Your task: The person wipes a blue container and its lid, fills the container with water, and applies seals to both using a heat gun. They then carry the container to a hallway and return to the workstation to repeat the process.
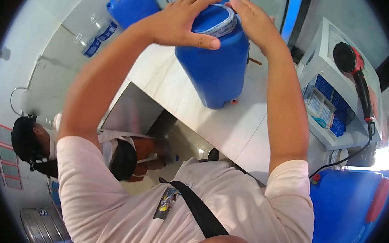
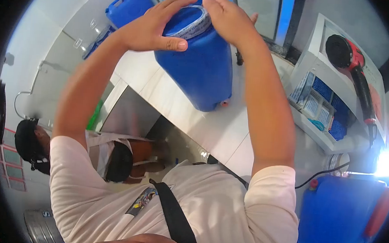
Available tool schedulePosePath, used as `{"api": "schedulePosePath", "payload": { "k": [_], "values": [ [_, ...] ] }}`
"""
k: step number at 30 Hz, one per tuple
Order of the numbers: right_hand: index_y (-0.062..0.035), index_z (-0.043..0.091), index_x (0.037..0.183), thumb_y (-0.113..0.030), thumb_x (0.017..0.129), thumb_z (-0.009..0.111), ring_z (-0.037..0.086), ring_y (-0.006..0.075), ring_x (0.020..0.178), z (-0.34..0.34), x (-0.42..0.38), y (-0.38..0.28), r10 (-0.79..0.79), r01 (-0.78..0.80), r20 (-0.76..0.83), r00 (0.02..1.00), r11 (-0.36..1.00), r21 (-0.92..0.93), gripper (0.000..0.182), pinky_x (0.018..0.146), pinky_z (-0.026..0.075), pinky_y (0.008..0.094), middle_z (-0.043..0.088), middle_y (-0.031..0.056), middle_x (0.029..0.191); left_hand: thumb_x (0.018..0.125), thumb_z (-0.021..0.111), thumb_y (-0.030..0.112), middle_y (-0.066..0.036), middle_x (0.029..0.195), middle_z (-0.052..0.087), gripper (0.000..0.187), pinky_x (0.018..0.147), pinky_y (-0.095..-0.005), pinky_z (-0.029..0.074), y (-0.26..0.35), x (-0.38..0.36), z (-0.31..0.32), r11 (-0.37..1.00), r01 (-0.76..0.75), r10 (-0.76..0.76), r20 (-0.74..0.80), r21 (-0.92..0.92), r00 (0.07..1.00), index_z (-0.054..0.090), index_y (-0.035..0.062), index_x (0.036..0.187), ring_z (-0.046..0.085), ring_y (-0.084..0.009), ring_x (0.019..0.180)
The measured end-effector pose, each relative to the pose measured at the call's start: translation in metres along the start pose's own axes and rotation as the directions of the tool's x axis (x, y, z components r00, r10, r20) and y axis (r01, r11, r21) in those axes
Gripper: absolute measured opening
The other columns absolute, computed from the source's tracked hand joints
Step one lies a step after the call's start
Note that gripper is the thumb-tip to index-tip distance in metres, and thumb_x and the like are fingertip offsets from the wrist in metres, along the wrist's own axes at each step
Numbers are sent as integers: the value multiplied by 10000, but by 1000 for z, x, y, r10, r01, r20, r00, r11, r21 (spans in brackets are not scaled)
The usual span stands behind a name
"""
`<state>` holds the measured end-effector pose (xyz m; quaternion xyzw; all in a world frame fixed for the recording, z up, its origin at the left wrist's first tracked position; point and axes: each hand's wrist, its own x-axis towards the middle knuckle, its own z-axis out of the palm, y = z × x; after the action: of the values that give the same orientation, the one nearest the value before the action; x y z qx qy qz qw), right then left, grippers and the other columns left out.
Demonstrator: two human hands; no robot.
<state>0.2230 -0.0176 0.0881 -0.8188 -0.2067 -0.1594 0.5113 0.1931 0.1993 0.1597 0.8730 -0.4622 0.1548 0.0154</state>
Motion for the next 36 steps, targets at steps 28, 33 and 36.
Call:
{"api": "schedulePosePath", "payload": {
  "k": [28, 33, 36],
  "values": [
    [-3, 313, 1519, -542, 1031, 420, 352, 303, 1435, 114, -140, 82, 262, -37, -312, 913, 816, 577, 735, 1180, 257, 374, 387, 197, 1533, 875, 548, -12, -114, 1410, 525, 576, 1177, -413, 319, -121, 34, 26, 971, -100, 145, -207, 216, 967, 507, 190, 1414, 443, -314, 1366],
    [4, 153, 1548, -702, 901, 561, 276, 299, 1459, 155, -194, 105, 764, -368, 59, 642, 240, 899, 1041, 1191, 223, 385, 316, 207, 1547, 776, 731, 184, -123, 1006, 647, 192, 925, -378, 476, -128, 58, 80, 989, -72, 31, -294, -130, 955, 639, 74, 904, 609, -334, 1028],
    [1, 183, 1528, -640, 899, 629, 313, 268, 1422, 156, -208, 95, 717, -286, -9, 697, 290, 913, 1003, 1183, 220, 381, 356, 180, 1510, 821, 736, 329, -158, 1070, 659, 313, 953, -399, 470, -141, 55, 75, 986, -169, 160, -274, -9, 948, 673, 90, 1013, 600, -341, 1082]
  ]
}}
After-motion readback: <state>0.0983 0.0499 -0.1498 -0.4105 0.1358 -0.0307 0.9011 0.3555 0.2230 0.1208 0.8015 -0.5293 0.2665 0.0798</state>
